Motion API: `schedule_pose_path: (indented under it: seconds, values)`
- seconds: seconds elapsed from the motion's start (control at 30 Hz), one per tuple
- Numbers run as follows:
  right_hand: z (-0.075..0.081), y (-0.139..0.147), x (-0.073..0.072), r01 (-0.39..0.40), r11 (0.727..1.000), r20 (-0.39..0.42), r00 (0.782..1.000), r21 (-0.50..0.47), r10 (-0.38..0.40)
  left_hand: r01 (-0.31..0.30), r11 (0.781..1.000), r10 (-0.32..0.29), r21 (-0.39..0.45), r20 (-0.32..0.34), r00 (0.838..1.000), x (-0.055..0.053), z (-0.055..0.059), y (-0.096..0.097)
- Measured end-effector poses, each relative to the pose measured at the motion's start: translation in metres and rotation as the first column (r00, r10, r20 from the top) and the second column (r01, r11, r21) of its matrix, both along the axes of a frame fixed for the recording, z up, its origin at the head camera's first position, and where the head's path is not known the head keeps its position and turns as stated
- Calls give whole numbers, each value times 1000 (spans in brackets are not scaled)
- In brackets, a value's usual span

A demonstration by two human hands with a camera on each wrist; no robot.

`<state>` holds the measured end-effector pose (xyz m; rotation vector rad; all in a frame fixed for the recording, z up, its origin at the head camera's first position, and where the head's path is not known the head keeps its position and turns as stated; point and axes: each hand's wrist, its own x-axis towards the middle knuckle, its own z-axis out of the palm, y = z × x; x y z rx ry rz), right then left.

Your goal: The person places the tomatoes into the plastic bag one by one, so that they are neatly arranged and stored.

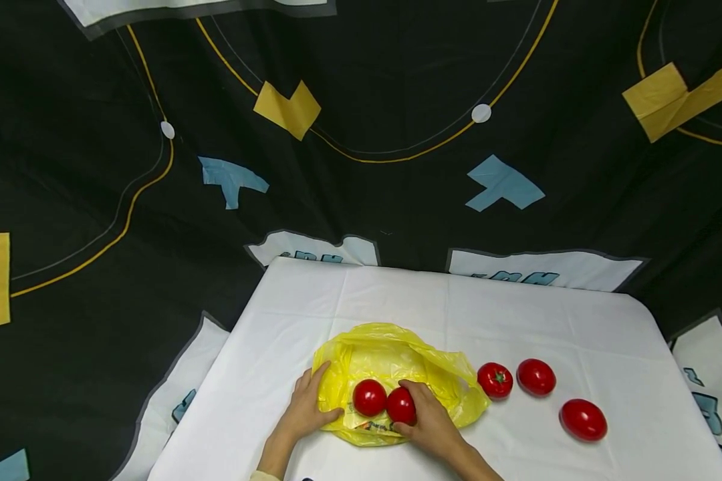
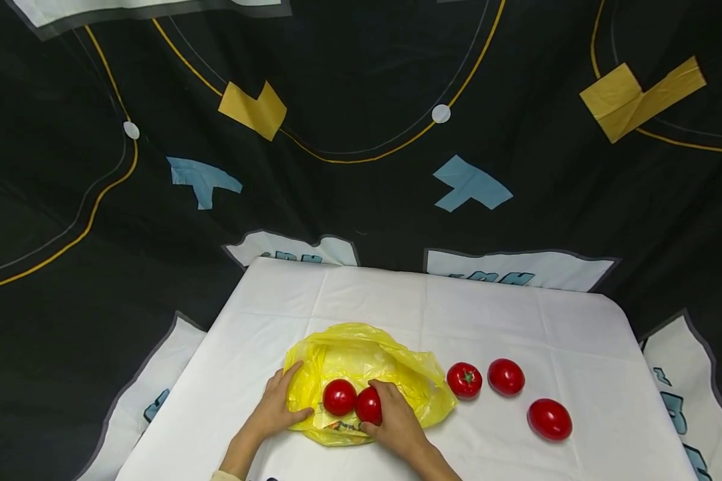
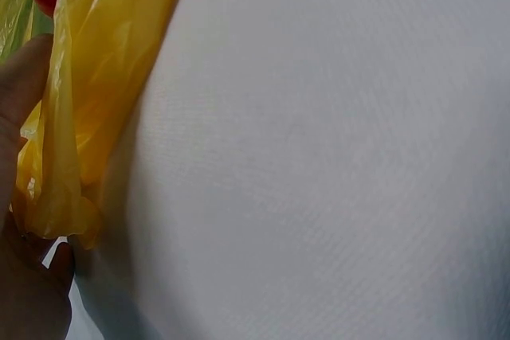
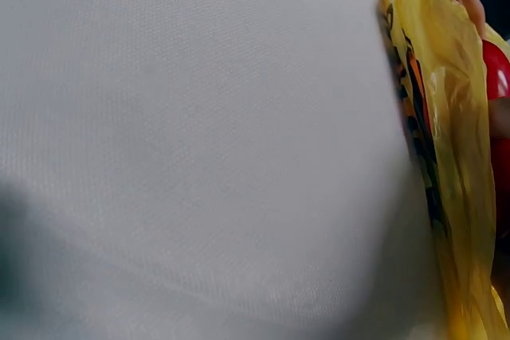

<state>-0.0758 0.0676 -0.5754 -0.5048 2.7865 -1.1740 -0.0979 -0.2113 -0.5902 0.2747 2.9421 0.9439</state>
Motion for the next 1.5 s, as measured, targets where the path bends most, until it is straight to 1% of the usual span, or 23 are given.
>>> schedule_pose_path:
  seconds: [0.37,0.63,0.73,0.93,1.03,1.23,1.33,1.5]
  values:
    - [-3,-8,2,-26,998,10,1000,65,25,-8,1000,8,0,7,1000,1,-1,1]
    - [-6,-14,6,-26,994,-54,998,104,32,-14,1000,15,-17,21,1000,2,-3,1]
    - [-5,-17,7,-18,992,-65,998,121,26,-14,1000,14,-15,12,1000,2,-3,1]
    - [-4,-20,8,1,990,-58,998,141,8,-10,1000,10,-4,-4,1000,1,-1,1]
    - [-3,-20,8,5,988,-59,998,155,4,-11,1000,11,-2,3,1000,1,-1,1]
    - [-2,-20,9,4,986,-62,998,164,6,-11,1000,11,-3,-2,1000,0,-1,1]
    - [-1,-20,9,0,987,-55,998,161,9,-21,1000,21,2,2,1000,0,0,2]
    - [0,-19,9,-7,986,-37,999,165,14,-18,1000,18,2,-5,1000,1,0,2]
